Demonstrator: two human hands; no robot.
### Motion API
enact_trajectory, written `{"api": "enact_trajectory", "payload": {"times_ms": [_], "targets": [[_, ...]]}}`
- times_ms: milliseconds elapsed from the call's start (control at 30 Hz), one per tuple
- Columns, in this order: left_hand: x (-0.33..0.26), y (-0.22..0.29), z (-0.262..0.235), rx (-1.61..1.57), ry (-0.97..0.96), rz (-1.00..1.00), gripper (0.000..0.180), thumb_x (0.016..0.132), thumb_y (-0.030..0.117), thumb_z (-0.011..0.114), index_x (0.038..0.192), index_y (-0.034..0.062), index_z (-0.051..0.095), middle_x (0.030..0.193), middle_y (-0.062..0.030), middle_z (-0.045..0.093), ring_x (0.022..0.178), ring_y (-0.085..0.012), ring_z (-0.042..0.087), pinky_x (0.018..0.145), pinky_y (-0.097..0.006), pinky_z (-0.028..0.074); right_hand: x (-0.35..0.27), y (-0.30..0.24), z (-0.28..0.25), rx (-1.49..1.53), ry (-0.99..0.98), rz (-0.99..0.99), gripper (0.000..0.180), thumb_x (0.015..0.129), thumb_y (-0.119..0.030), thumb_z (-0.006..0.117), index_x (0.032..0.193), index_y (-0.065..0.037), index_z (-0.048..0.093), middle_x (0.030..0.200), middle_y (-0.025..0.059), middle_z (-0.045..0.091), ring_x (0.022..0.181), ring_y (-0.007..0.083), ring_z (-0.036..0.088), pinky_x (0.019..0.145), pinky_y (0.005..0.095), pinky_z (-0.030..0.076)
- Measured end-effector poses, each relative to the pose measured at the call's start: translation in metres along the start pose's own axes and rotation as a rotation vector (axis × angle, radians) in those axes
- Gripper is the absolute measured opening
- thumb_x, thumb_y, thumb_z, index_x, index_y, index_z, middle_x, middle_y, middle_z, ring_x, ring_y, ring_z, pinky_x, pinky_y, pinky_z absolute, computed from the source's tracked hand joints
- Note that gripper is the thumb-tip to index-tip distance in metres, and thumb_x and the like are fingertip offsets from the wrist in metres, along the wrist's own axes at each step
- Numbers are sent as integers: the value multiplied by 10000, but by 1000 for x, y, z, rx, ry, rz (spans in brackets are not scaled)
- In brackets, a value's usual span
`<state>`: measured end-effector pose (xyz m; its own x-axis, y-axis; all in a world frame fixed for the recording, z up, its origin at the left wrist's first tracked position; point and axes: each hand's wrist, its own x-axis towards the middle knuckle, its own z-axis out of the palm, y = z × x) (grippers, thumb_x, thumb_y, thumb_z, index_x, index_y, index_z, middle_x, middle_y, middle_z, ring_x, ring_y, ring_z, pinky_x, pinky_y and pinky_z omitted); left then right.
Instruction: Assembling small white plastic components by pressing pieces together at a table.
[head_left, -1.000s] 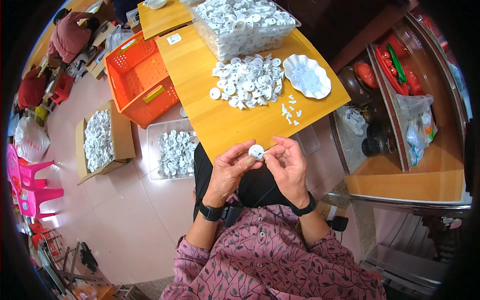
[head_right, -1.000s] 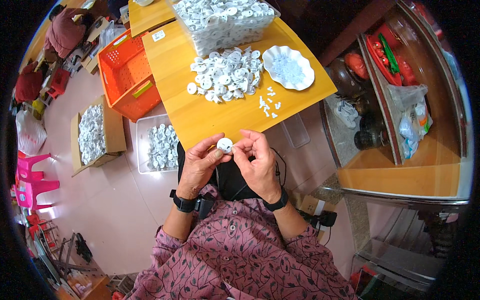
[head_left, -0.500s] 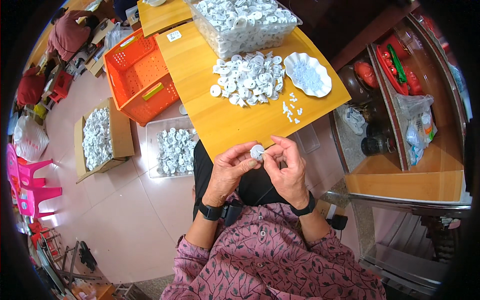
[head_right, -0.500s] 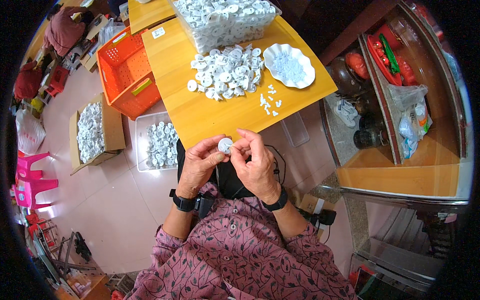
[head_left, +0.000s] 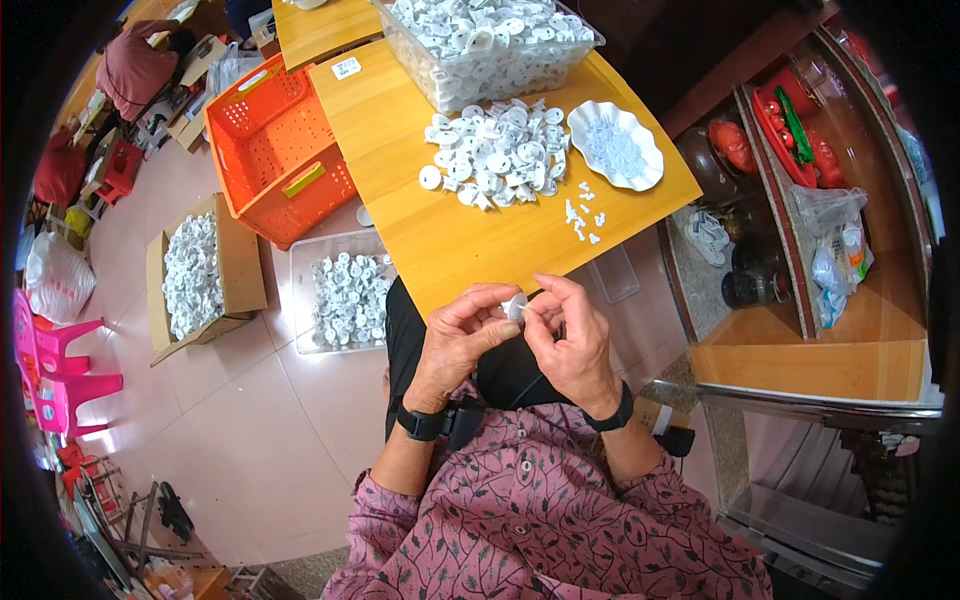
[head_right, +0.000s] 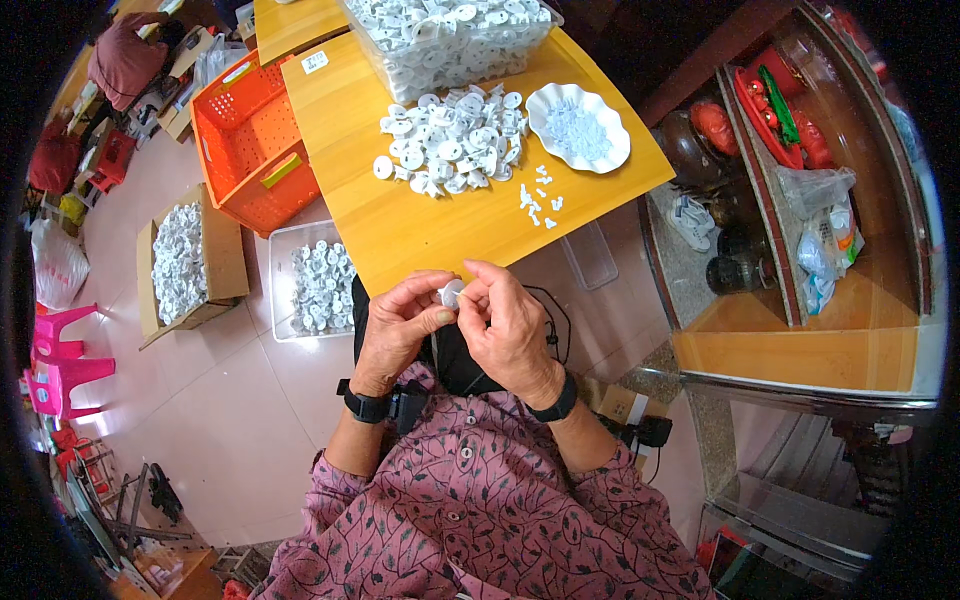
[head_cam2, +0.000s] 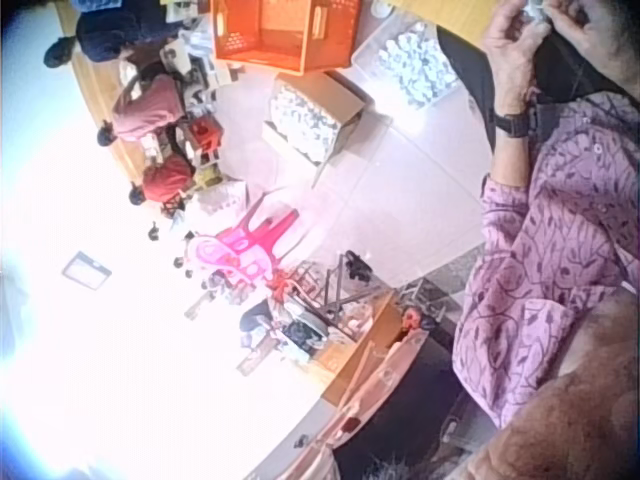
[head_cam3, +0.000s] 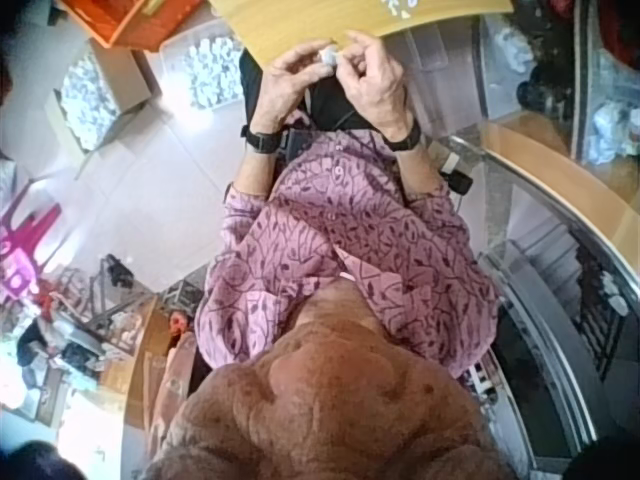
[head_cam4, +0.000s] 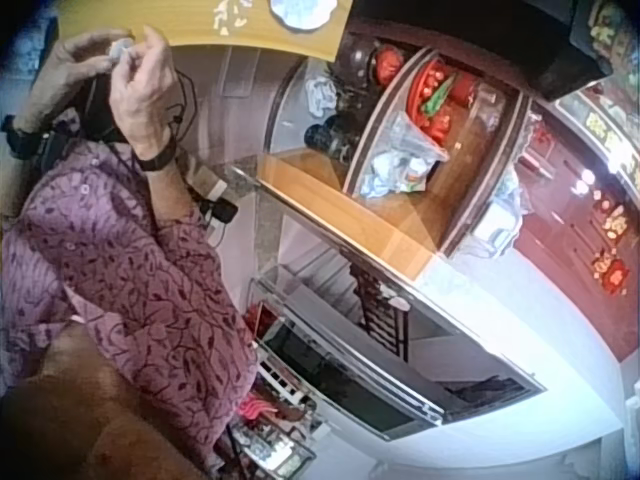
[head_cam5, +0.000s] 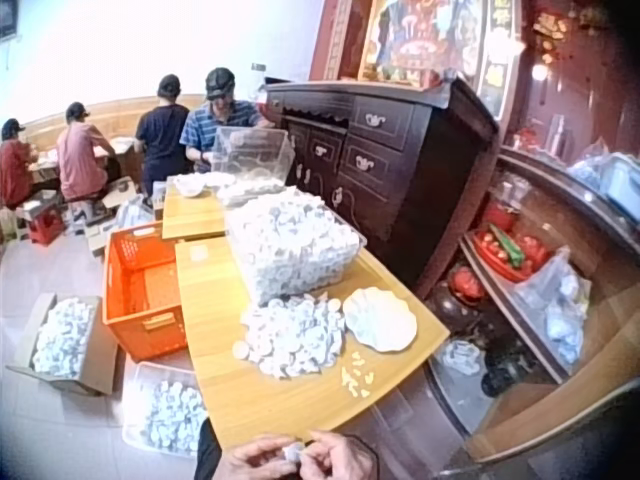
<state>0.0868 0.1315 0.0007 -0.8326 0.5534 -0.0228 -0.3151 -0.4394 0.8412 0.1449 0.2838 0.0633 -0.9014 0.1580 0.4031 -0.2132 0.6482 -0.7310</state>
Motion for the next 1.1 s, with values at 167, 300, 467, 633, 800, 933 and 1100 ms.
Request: {"api": "enact_trajectory", "payload": {"times_ms": [167,300,467,633,800,933,1100], "targets": [[-2,7,0,163,-31,35,364,828,-12,760,1182,30,690,1151,-37,630,914,-93,592,826,-222,499,1,0,-3,-45,-49,-13,415,797,80,661,1188,26,531,780,109,618,690,273,651,635,376,536],[-2,13,1,215,-53,56,352,835,-9,754,1179,34,690,1122,-34,631,923,-97,592,829,-223,501,1,4,-4,-78,-82,-35,429,808,104,653,1209,30,520,784,75,642,616,143,639,562,265,517],[-2,15,-2,193,-81,49,346,836,-6,755,1174,26,689,1115,-34,629,983,-105,599,848,-231,505,-1,4,0,28,-96,56,394,845,76,660,1209,39,512,808,76,658,654,119,649,576,259,523],[-4,7,-3,39,-30,-34,362,841,-3,757,1192,1,670,1069,-32,651,956,-102,621,847,-236,522,-2,6,-1,232,-85,242,301,883,-2,677,1146,32,534,828,116,687,700,196,694,603,303,546],[-3,6,1,-32,35,-77,364,861,-11,735,1215,-9,647,988,-49,701,870,-123,658,822,-248,542,-4,7,-2,219,-71,290,143,898,-42,685,996,21,603,832,119,692,725,195,700,632,310,549],[-4,8,-1,-34,19,-77,385,853,-2,750,1222,-18,638,1004,-44,695,888,-108,652,828,-239,539,-2,6,-4,144,-126,239,136,895,-40,684,988,14,601,823,135,683,714,215,698,630,325,541],[-5,7,-2,-23,7,-76,384,842,-9,759,1210,-20,646,1014,-33,675,908,-97,642,853,-236,536,-2,7,-1,104,-148,226,119,875,-12,672,934,8,571,796,166,646,680,298,669,601,365,512]]}}
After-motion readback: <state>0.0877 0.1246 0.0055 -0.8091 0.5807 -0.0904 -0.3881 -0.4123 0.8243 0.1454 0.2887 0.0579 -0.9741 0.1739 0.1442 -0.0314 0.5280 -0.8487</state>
